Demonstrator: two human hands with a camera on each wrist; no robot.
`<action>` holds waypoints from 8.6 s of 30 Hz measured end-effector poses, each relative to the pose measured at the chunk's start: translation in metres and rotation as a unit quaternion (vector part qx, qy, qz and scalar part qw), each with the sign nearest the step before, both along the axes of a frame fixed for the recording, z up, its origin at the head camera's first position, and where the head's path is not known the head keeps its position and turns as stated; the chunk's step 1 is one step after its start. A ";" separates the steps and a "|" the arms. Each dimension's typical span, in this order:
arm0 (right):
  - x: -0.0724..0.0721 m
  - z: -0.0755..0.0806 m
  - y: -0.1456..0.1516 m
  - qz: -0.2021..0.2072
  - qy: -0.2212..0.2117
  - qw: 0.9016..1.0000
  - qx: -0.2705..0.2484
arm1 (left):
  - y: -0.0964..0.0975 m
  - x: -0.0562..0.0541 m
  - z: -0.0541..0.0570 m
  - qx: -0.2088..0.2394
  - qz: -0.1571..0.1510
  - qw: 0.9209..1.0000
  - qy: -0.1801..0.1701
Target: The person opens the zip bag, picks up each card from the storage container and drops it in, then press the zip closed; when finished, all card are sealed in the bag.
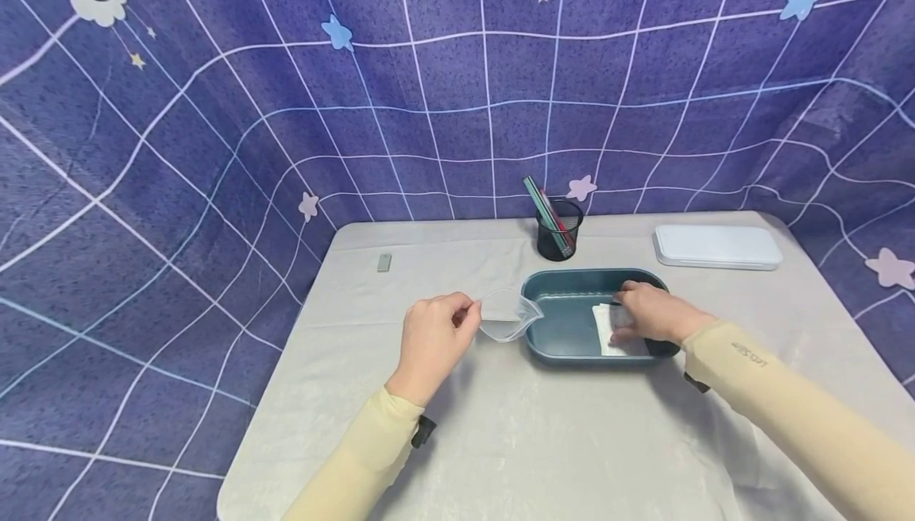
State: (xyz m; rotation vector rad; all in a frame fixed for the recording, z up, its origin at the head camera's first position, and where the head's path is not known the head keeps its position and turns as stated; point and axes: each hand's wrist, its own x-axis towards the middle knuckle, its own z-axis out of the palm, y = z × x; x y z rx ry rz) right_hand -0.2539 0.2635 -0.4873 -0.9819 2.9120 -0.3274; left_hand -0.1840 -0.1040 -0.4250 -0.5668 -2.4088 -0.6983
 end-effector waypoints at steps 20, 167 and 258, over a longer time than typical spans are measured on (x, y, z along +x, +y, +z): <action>-0.007 -0.016 0.001 -0.019 0.021 1.000 -0.001 | 0.000 0.000 0.000 0.000 -0.001 1.000 0.010; 0.045 0.067 -0.152 0.038 0.195 0.974 -0.106 | 0.004 -0.004 -0.004 -0.009 -0.004 1.000 0.001; -0.016 -0.021 0.002 -0.007 0.025 1.000 -0.007 | 0.002 -0.002 -0.003 -0.006 -0.002 1.000 0.002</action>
